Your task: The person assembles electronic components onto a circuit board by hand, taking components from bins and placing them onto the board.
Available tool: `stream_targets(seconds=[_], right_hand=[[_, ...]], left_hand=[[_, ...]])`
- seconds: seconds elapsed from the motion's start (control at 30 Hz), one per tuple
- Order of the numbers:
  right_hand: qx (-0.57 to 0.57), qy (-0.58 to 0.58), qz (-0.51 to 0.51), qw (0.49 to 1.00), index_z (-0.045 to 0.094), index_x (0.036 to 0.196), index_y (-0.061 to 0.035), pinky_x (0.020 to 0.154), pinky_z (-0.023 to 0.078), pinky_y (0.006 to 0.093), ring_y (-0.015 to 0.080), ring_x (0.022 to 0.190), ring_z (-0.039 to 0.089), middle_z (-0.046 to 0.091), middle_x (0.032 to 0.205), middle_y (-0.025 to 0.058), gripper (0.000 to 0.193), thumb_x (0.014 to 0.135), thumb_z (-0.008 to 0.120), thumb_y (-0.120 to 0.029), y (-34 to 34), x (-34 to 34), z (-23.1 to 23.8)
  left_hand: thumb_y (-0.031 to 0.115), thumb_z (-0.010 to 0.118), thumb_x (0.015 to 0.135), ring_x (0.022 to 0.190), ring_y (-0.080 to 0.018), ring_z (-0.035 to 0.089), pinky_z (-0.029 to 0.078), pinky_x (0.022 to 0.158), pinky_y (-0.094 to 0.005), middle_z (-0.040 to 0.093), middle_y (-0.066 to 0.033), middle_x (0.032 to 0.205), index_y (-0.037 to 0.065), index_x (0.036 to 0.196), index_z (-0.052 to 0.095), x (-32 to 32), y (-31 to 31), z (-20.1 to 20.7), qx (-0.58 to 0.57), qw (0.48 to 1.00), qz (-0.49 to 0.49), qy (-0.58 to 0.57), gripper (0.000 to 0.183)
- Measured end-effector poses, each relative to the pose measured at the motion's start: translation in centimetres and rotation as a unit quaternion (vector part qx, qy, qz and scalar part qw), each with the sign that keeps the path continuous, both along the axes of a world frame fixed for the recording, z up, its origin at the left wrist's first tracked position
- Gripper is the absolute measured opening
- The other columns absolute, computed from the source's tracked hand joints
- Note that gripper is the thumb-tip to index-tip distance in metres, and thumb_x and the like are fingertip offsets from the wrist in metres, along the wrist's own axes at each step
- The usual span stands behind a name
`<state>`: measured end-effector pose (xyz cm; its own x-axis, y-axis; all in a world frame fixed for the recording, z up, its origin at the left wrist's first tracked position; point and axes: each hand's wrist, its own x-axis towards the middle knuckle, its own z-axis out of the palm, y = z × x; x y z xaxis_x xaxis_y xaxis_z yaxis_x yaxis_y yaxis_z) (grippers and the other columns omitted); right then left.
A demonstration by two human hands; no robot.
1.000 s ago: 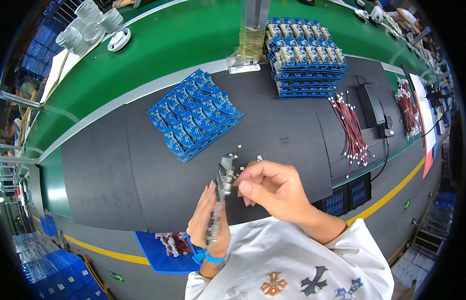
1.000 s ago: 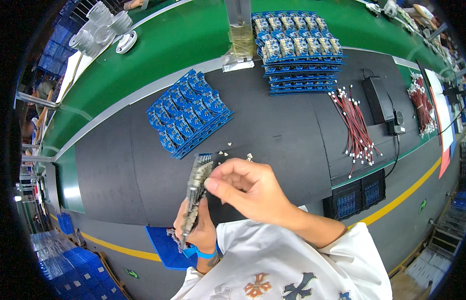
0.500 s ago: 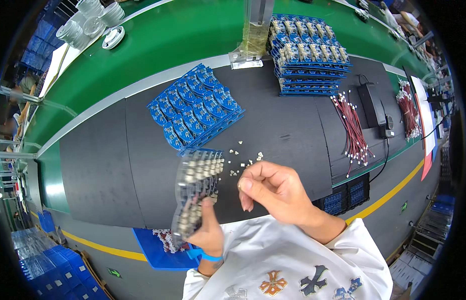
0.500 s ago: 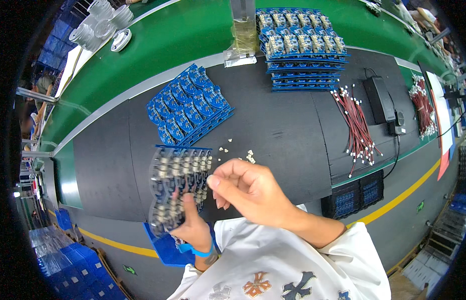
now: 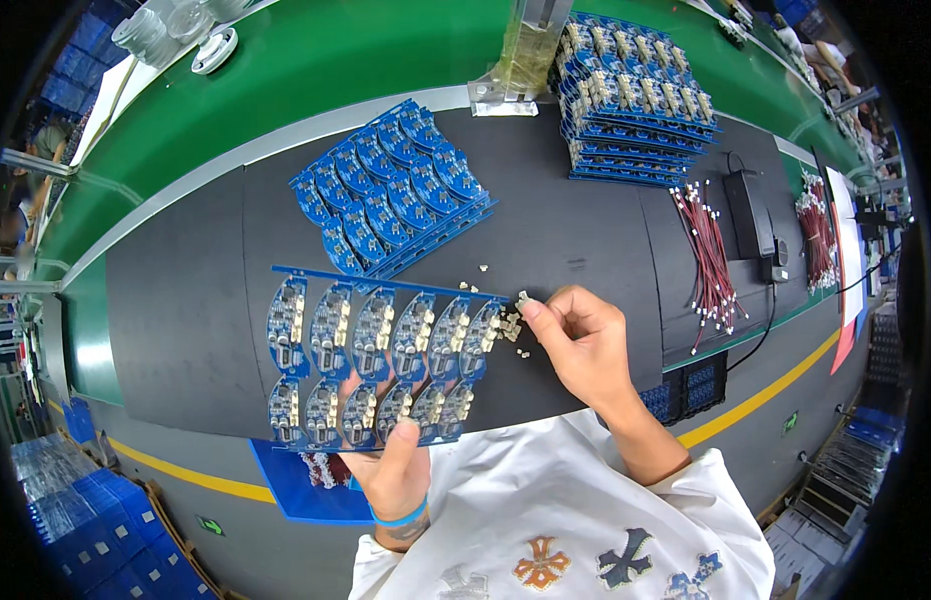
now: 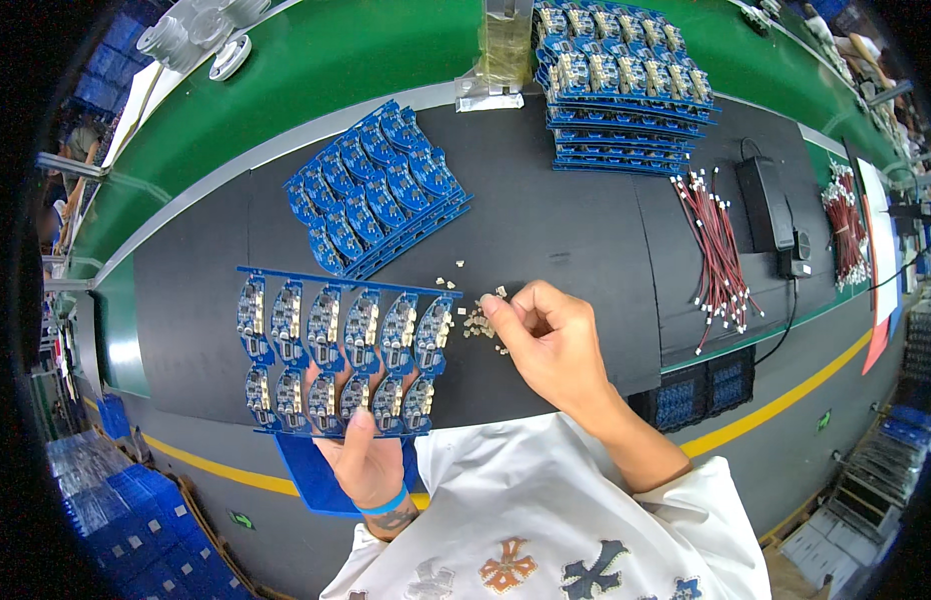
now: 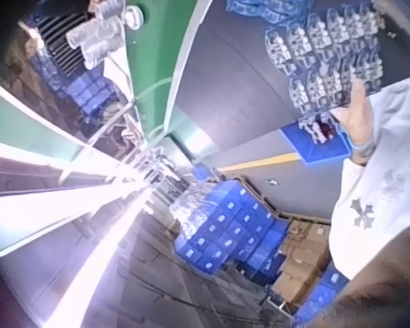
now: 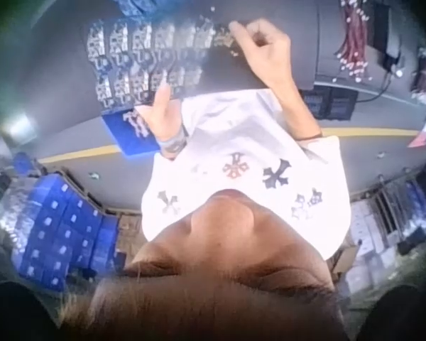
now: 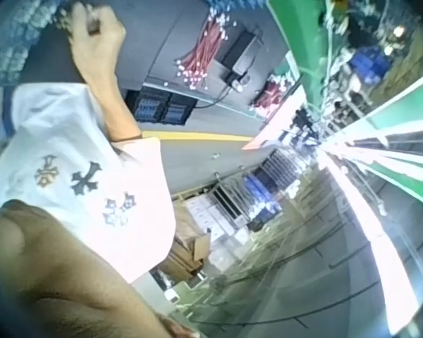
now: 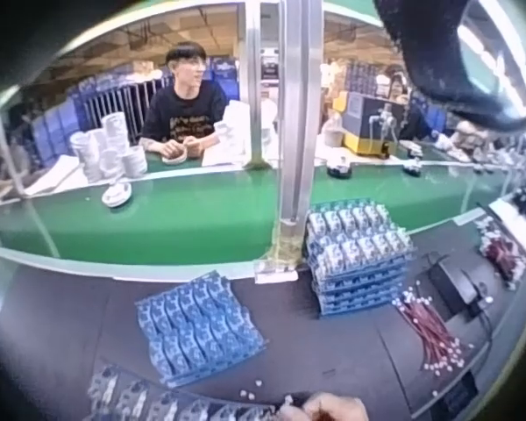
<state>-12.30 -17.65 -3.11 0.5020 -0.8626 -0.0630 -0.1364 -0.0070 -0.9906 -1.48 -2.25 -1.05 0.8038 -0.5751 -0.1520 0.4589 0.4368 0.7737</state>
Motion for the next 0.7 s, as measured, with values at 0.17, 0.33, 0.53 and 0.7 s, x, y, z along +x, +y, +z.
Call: stream_targets(seconds=[0.17,0.33,0.53,0.7], right_hand=[[0.11,-0.038,0.034,0.993,0.052,0.067,0.0,0.048,0.038,0.0174,0.0024,0.055,0.047,0.055,0.063,0.001,0.019,0.083,0.058,-0.009,1.4,0.5,2.0],[0.123,-0.132,0.103,0.978,0.054,0.086,0.0012,0.06,0.046,0.0194,0.0065,0.067,0.056,0.059,0.078,0.0048,0.013,0.077,0.063,0.002,4.0,0.8,1.1],[0.223,-0.079,0.08,0.968,0.054,0.085,0.0019,0.059,0.045,0.0187,0.0055,0.067,0.056,0.059,0.076,0.0029,0.01,0.079,0.062,0.0,3.8,1.2,0.9],[0.183,-0.019,0.11,0.977,0.055,0.087,0.0032,0.062,0.046,0.0193,0.0066,0.07,0.056,0.06,0.079,0.0037,0.011,0.078,0.061,0.0,2.8,1.1,0.8]], left_hand=[[-0.011,0.05,0.071,0.119,-0.0393,0.036,0.031,0.094,-0.0569,0.034,-0.0227,0.129,0.008,0.131,0.027,-0.2,-0.6,0.2,-0.013,0.999,-0.041,-0.024,0.066],[-0.01,0.048,0.07,0.12,-0.04,0.034,0.028,0.097,-0.0563,0.029,-0.0234,0.132,0.005,0.133,0.023,-1.3,-1.2,-0.1,-0.048,0.998,-0.023,-0.041,0.068],[-0.014,0.04,0.073,0.12,-0.0394,0.033,0.027,0.099,-0.0527,0.029,-0.0243,0.132,-0.001,0.132,0.021,-1.1,0.5,-1.7,0.121,0.938,-0.105,-0.306,0.064],[-0.01,0.052,0.074,0.1,-0.0365,0.05,0.041,0.086,-0.0373,0.045,-0.0319,0.112,-0.02,0.103,0.045,-2.1,-0.1,-1.8,0.221,0.867,0.007,-0.445,0.032]])
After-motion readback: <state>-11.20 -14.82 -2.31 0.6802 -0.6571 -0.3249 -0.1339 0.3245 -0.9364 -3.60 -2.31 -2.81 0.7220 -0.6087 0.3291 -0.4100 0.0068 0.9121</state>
